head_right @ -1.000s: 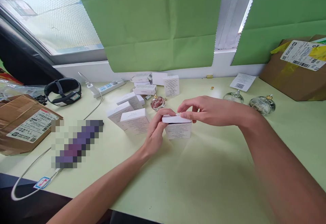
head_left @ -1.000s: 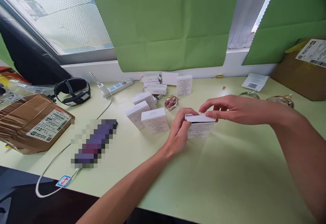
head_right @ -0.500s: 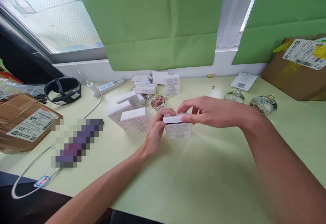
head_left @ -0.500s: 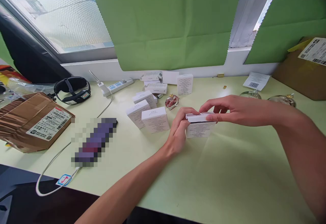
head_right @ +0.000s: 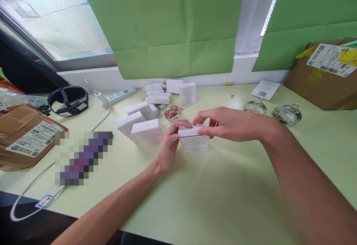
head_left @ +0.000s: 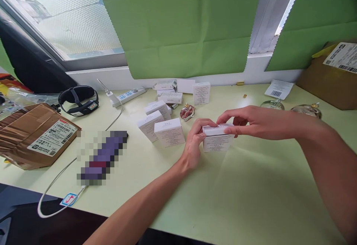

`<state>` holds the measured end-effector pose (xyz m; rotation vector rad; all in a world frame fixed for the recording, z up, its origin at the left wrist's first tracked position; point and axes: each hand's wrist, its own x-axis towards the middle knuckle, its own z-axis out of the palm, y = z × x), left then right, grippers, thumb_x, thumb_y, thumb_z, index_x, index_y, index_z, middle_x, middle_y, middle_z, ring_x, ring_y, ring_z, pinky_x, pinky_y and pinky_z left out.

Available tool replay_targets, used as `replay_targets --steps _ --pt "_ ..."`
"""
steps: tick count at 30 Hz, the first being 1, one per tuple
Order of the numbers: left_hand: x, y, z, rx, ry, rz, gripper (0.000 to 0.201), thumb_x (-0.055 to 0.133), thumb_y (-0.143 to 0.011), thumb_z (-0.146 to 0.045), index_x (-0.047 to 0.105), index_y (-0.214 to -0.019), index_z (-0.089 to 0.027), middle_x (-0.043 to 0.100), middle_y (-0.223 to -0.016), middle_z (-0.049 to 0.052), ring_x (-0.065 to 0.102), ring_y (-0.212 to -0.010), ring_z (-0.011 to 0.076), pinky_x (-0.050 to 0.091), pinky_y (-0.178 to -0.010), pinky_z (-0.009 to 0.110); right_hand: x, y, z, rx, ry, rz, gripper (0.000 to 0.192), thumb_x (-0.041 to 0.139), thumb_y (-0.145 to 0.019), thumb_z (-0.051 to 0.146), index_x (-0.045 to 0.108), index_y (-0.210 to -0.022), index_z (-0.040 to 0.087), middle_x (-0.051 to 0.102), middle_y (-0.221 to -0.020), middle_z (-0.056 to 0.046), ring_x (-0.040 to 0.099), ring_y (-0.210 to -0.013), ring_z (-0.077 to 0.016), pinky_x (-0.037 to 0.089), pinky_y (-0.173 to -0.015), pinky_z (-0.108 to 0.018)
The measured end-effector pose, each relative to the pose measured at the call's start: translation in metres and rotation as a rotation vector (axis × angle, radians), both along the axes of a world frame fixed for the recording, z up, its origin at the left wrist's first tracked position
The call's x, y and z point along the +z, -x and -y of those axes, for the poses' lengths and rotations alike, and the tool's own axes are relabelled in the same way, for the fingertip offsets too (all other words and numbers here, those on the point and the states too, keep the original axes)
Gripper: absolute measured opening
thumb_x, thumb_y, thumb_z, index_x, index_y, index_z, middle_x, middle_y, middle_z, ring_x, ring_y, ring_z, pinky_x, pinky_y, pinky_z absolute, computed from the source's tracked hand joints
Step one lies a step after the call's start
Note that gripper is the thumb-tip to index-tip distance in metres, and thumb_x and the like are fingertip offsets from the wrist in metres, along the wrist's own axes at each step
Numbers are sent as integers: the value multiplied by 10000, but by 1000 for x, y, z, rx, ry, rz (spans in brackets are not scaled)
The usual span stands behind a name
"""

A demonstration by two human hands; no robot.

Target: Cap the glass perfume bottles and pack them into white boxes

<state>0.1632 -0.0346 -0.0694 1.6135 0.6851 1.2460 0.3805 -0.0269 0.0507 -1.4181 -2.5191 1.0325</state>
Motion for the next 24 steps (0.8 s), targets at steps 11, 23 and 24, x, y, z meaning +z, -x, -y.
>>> replay_targets --steps 11,23,24 --pt "9 -4 5 95 -90 -90 231 457 -1019 -360 627 -1081 -218 597 -1122 60 541 -1026 185 429 -832 280 0 1 0 -17 11 5 509 495 -882 667 652 -1244 346 727 -939 -10 635 -775 -206 401 -645 -308" --pt "9 -5 4 109 -131 -113 239 419 -1043 -347 621 -1046 -220 599 -1122 63 544 -1073 191 443 -886 299 0 3 1 -25 16 17 532 464 -900 672 631 -1267 325 722 -935 -28 638 -796 -216 425 -661 -313" --pt "10 -5 4 110 -132 -119 243 416 -1044 -350 621 -1046 -219 597 -1125 65 546 -1071 191 446 -887 301 0 3 1 -23 16 17 527 464 -903 668 627 -1265 322 721 -943 -30 639 -799 -217 427 -665 -314"
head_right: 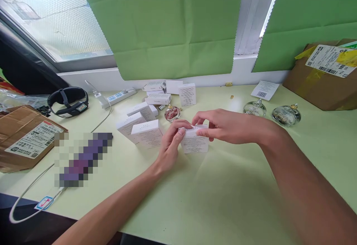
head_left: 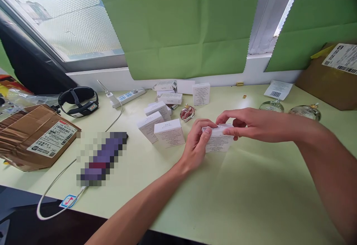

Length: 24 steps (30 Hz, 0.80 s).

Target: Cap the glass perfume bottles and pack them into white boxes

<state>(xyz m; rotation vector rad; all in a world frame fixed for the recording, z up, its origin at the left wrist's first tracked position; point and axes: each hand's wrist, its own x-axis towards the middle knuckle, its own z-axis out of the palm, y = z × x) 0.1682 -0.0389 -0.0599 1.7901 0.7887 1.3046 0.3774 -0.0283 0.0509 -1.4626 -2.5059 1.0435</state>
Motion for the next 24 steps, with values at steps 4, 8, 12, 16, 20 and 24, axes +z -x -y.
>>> replay_targets --steps 4,8,12,16,20,24 --pt "-1 0 -1 4 -10 -5 248 413 -1046 -354 619 -1063 -218 588 -1126 74 553 -1072 193 453 -886 304 -1 -1 -1 3 -6 0 516 459 -914 659 611 -1273 321 717 -982 -37 643 -825 -226 430 -681 -317" --pt "-1 1 -1 -7 -50 -24 271 404 -1048 -344 643 -1082 -219 585 -1141 81 556 -1109 205 449 -944 330 -2 0 -1 -6 -3 0 532 458 -912 665 601 -1278 307 719 -1006 -49 647 -843 -232 433 -683 -316" --pt "0 3 0 -10 -36 -53 289 406 -1045 -328 678 -1083 -237 568 -1181 79 544 -1147 213 442 -975 342 -2 1 0 -3 11 -3 513 485 -903 656 580 -1272 312 720 -1038 -39 654 -865 -231 433 -681 -309" --pt "0 4 1 -2 -10 -70 284 402 -1037 -302 675 -1082 -238 568 -1183 72 540 -1136 214 441 -961 337 -1 -1 -1 0 55 -9 511 531 -881 646 573 -1268 314 720 -1041 -33 666 -900 -241 440 -696 -310" --pt "-1 3 0 3 -16 -66 261 399 -1029 -279 648 -1086 -226 576 -1166 68 542 -1122 208 432 -962 332 -3 -6 -4 -9 101 -39 445 568 -875 565 605 -1252 331 723 -1069 -29 679 -940 -251 457 -736 -316" --pt "-1 3 0 0 -9 -62 251 398 -1024 -280 635 -1087 -229 575 -1173 71 544 -1122 212 432 -963 336 -6 -11 -7 14 141 -62 415 548 -903 528 594 -1281 362 702 -1192 -20 687 -966 -249 481 -788 -336"
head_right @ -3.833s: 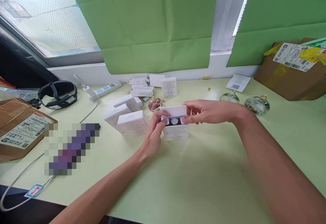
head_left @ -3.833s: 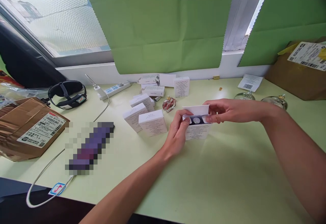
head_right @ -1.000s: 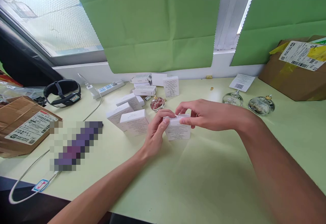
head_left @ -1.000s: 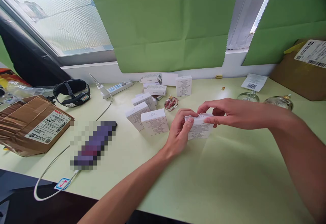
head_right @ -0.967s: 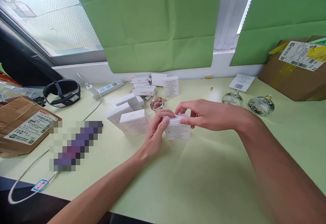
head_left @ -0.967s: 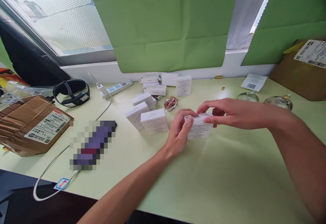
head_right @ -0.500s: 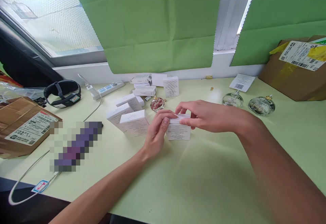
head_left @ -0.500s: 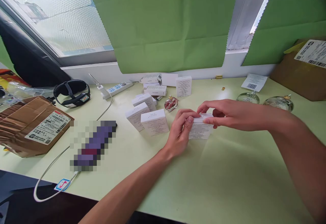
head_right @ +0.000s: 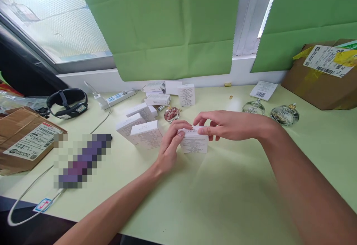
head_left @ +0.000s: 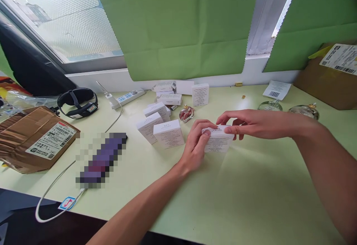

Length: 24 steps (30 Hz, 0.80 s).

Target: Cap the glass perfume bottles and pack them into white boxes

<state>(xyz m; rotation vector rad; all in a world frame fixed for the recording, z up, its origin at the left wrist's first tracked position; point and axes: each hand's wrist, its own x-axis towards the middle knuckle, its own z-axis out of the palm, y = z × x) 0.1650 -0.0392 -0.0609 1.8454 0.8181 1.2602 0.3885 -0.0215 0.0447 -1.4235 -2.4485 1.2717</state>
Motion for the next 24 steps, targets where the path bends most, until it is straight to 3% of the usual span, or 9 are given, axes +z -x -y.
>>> replay_targets --steps 11,19,24 --pt "0 -1 0 -8 29 23 231 419 -993 -262 633 -1076 -234 577 -1177 68 531 -1120 223 433 -947 342 -6 0 -5 -34 23 13 562 545 -870 656 574 -1347 360 693 -1251 -49 701 -968 -270 509 -794 -370" --pt "0 -2 4 -74 323 77 287 392 -987 -281 573 -1210 -272 621 -1150 30 555 -977 202 447 -816 321 -4 2 -3 -57 67 7 574 526 -875 686 551 -1339 350 649 -1310 -59 700 -940 -252 524 -804 -372" --pt "3 -3 7 -48 328 61 326 441 -1004 -395 469 -1306 -275 561 -1270 51 552 -1108 212 459 -923 338 -7 3 -2 -63 47 54 556 576 -866 614 517 -1375 400 655 -1312 -31 691 -972 -261 517 -811 -375"
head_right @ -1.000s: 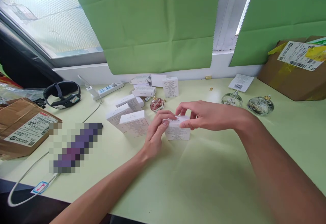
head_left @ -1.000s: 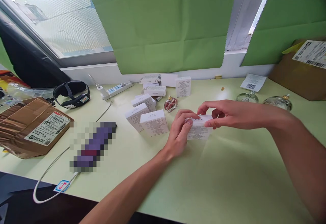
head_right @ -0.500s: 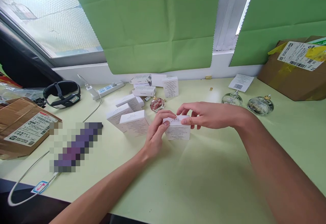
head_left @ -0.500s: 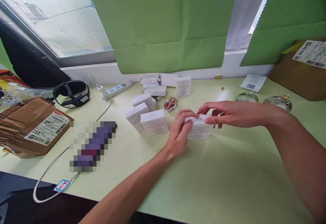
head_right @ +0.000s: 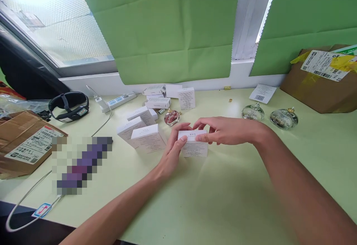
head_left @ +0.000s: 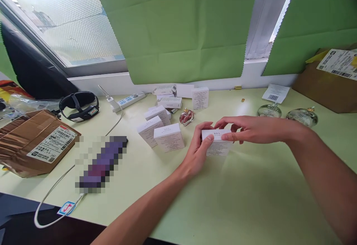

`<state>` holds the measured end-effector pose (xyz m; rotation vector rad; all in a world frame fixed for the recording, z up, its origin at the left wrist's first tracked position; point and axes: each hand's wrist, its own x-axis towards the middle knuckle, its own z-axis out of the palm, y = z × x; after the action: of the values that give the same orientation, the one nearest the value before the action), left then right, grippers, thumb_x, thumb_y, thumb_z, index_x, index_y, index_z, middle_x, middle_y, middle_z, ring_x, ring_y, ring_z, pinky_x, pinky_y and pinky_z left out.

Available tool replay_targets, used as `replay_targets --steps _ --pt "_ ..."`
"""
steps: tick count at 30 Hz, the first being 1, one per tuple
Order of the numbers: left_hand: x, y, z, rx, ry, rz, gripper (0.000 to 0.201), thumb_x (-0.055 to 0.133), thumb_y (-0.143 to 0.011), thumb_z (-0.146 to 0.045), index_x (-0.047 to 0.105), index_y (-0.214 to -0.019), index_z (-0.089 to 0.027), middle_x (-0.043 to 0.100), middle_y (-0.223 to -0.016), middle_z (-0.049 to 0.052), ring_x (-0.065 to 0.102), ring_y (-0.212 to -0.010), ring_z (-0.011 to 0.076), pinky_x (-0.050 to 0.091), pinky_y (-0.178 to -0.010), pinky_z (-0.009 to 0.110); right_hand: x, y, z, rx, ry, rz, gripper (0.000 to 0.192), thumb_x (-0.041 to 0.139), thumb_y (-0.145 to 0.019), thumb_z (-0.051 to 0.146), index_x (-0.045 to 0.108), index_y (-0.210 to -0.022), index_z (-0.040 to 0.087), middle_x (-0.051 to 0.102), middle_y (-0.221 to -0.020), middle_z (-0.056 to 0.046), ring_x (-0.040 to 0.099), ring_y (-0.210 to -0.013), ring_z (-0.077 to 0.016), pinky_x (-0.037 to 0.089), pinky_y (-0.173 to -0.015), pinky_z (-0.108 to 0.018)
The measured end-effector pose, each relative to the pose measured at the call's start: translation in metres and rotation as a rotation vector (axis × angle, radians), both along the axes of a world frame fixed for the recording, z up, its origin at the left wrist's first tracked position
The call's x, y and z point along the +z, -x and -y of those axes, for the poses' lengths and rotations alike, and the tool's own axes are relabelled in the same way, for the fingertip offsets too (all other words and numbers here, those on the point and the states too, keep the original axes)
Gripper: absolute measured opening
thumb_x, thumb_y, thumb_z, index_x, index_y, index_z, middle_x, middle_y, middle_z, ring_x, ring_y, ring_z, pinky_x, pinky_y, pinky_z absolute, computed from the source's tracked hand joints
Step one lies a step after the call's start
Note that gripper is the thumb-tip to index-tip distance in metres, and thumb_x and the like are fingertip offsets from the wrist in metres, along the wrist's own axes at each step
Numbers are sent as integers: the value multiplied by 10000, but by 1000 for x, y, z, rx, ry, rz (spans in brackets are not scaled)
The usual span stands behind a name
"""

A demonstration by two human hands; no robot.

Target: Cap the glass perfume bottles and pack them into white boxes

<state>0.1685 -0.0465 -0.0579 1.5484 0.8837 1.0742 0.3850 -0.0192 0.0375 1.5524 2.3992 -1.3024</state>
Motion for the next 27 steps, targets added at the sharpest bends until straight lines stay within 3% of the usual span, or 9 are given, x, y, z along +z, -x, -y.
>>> replay_targets --steps 4,14,19,27 --pt "1 -1 -1 -17 32 -4 340 440 -1012 -434 478 -1309 -274 568 -1311 57 561 -1149 223 458 -944 348 -4 2 -1 -2 17 -25 573 567 -855 648 541 -1354 368 657 -1316 -45 678 -995 -269 521 -797 -367" --pt "4 -6 4 -31 153 72 277 453 -997 -421 477 -1224 -264 669 -1112 36 645 -948 215 485 -753 318 -12 3 -11 68 220 -148 654 547 -880 655 463 -1441 329 667 -1268 -79 647 -1106 -282 517 -764 -345" --pt "2 -8 3 -16 139 74 265 441 -992 -402 488 -1206 -254 665 -1089 37 634 -919 211 482 -761 322 -19 4 -16 85 287 -210 686 571 -869 637 442 -1466 324 626 -1327 -78 658 -1109 -273 523 -722 -315" --pt "-5 -6 2 12 181 38 354 435 -994 -483 493 -1248 -242 627 -1094 36 568 -945 197 436 -764 284 -16 0 -16 48 168 -130 721 557 -852 670 433 -1482 343 607 -1372 -73 675 -916 -215 514 -724 -314"
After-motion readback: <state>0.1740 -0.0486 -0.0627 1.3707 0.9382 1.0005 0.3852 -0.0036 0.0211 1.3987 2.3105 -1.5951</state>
